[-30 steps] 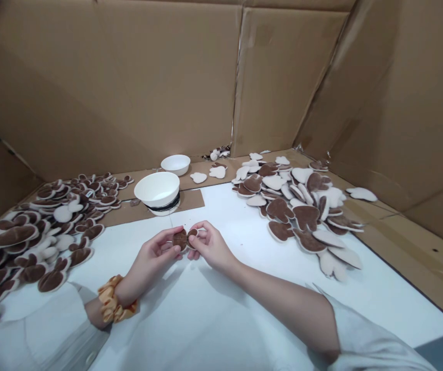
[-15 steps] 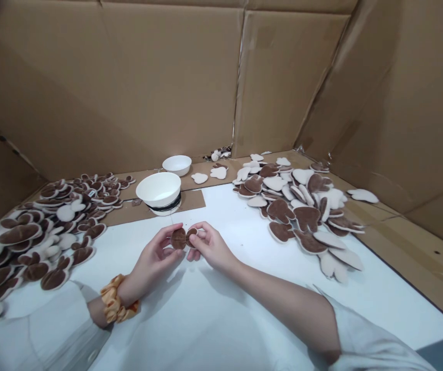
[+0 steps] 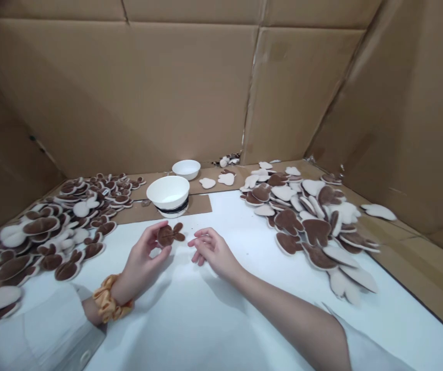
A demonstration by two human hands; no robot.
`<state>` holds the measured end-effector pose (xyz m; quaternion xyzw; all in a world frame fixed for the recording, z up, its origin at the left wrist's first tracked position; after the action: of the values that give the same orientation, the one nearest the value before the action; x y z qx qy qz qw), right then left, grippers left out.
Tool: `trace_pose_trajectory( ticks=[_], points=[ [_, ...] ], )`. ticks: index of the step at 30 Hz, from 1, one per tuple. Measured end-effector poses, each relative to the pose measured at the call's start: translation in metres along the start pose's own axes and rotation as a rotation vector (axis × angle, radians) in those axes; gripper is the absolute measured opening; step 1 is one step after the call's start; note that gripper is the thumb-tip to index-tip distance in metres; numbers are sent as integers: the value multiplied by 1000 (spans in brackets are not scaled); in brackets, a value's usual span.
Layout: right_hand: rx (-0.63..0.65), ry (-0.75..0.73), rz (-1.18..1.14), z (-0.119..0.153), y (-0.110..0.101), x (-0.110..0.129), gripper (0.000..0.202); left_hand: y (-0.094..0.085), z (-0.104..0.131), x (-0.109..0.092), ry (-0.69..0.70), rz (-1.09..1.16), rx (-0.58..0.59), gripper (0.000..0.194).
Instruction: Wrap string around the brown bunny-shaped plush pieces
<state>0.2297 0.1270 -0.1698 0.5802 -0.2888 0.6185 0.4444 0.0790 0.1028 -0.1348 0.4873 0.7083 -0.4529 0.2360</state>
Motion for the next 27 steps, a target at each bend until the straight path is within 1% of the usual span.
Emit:
trace_pose_trajectory(
  ticks=[2, 5, 7, 9, 10, 11, 13, 15, 17, 20, 22, 24, 27],
  points=[
    [-4, 8, 13, 0, -1, -2, 31, -26, 2, 11, -18, -26, -121, 44],
    [-14, 25, 26, 0, -1, -4, 31, -78, 10, 25, -17, -142, -327, 47],
    [-17, 33, 30, 0, -1, -6, 31, -117, 17, 30, -9, -274, -445, 48],
    [-21, 47, 45, 1, -1, -10, 31, -154, 27, 32, -21, -487, -556, 49],
    [-16, 54, 60, 1, -1, -11, 30, -171, 31, 32, -38, -593, -595, 48],
    [-15, 61, 75, 1, -1, -13, 30, -185, 35, 33, -56, -686, -606, 48],
    [-22, 74, 91, 0, -2, -16, 30, -207, 41, 36, -116, -847, -602, 47],
    [-35, 84, 111, 0, -4, -19, 30, -219, 45, 40, -195, -970, -559, 46],
    [-42, 91, 142, -1, -5, -21, 31, -224, 49, 43, -254, -1039, -522, 49],
    [-43, 98, 180, -2, -6, -23, 31, -222, 52, 41, -290, -1047, -483, 54],
    [-39, 97, 197, -2, -6, -24, 30, -219, 53, 38, -293, -1025, -453, 53],
    [-32, 93, 208, -2, -6, -23, 29, -217, 53, 36, -284, -1008, -425, 50],
    [-25, 90, 208, -1, -5, -23, 28, -219, 52, 31, -252, -1025, -432, 41]
  ],
)
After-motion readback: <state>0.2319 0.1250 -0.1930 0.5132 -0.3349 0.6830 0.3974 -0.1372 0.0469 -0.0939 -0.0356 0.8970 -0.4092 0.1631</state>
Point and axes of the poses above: each hand's wrist, its own z-axis away from the middle knuckle, its own y-axis out of the palm, x = y × z, the point moved 7 cm from there along -z, towards the middle knuckle, and after that the axes turned 9 degrees about y, right-handed, at the moved point
